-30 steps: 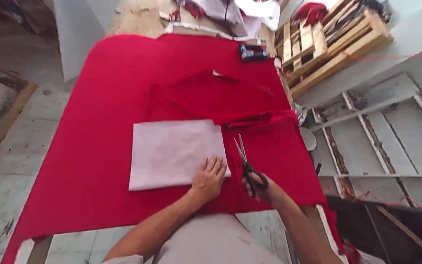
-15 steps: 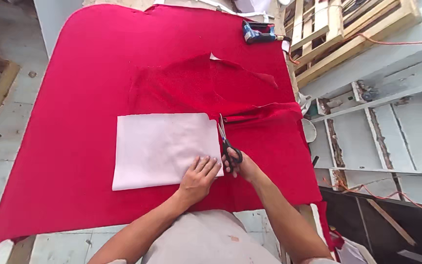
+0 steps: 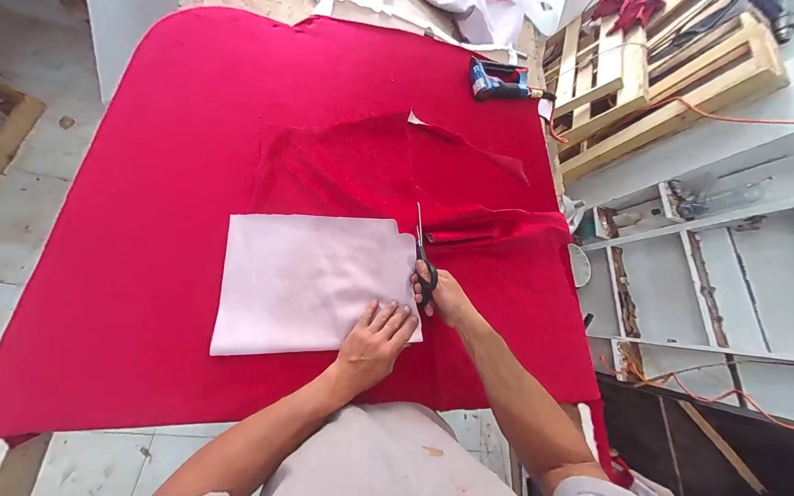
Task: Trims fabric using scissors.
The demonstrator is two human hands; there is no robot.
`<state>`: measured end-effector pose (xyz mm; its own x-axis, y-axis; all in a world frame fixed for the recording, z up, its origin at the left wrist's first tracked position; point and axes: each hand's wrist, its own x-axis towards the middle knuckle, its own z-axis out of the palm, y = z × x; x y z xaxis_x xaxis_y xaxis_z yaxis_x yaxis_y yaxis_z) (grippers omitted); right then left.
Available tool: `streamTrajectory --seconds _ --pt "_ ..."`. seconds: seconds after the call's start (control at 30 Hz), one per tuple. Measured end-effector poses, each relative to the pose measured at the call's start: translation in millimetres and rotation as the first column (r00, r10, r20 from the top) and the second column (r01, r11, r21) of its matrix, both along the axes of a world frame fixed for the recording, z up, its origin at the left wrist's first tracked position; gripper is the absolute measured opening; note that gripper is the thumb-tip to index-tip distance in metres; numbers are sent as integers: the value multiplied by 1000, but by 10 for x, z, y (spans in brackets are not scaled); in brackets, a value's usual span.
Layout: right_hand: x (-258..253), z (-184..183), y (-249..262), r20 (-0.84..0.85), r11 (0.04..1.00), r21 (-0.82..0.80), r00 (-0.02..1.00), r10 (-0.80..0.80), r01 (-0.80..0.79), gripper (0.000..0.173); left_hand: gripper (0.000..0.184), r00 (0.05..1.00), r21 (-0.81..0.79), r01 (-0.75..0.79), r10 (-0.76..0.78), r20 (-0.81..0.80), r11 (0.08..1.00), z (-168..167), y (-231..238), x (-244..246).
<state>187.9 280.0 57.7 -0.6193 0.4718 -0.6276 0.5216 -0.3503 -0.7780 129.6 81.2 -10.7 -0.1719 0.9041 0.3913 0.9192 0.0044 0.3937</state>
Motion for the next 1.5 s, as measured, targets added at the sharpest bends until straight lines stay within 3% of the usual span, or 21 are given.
streamTrajectory --seconds 0.43,0.57,0.63,0.7,0.77,0.87,0.93,1.0,1.03,1.1,1.2,1.33,1.5 --pt "-326 -50 249 -44 998 47 998 -45 47 44 36 999 -15 10 -11 -46 1000 -10 -18 28" --pt "179 84 237 60 984 149 994 94 -102 35 47 992 -61 61 -54 112 996 99 -14 -61" --pt "631 141 193 157 949 278 982 110 -151 31 47 974 -47 0 11 226 999 282 53 -312" --pt "1115 130 131 270 853 496 963 29 -165 26 40 959 -119 -123 149 242 985 476 215 -724" --pt "1494 121 83 395 680 700 912 -114 -219 28 42 948 -256 -212 262 182 943 567 442 -1200" --pt "1726 149 50 466 477 829 831 -302 -292 39 44 955 -379 -247 290 61 892 485 765 -1653" --pt "1709 147 52 419 363 886 836 -354 -290 41 43 967 -414 -213 251 39 885 435 902 -1717" --pt "1556 166 -2 282 284 940 899 -334 -190 39 32 974 -434 -153 210 87 888 465 991 -1724" --pt "1437 174 -41 226 292 947 928 -295 -138 37 29 972 -437 -116 193 136 892 491 1030 -1744" --pt "1141 168 -121 157 395 915 973 -169 -79 36 28 962 -418 -67 170 214 906 567 1117 -1842" --pt "646 55 -175 112 527 846 993 -22 -84 41 27 955 -403 -78 185 233 912 739 1293 -2037" --pt "214 -167 -125 121 532 840 993 11 -108 49 25 944 -454 -99 228 240 886 849 1634 -2257" --pt "144 -222 -123 156 582 803 988 4 -129 47 34 947 -471 -215 301 115 855 569 1898 -2369"
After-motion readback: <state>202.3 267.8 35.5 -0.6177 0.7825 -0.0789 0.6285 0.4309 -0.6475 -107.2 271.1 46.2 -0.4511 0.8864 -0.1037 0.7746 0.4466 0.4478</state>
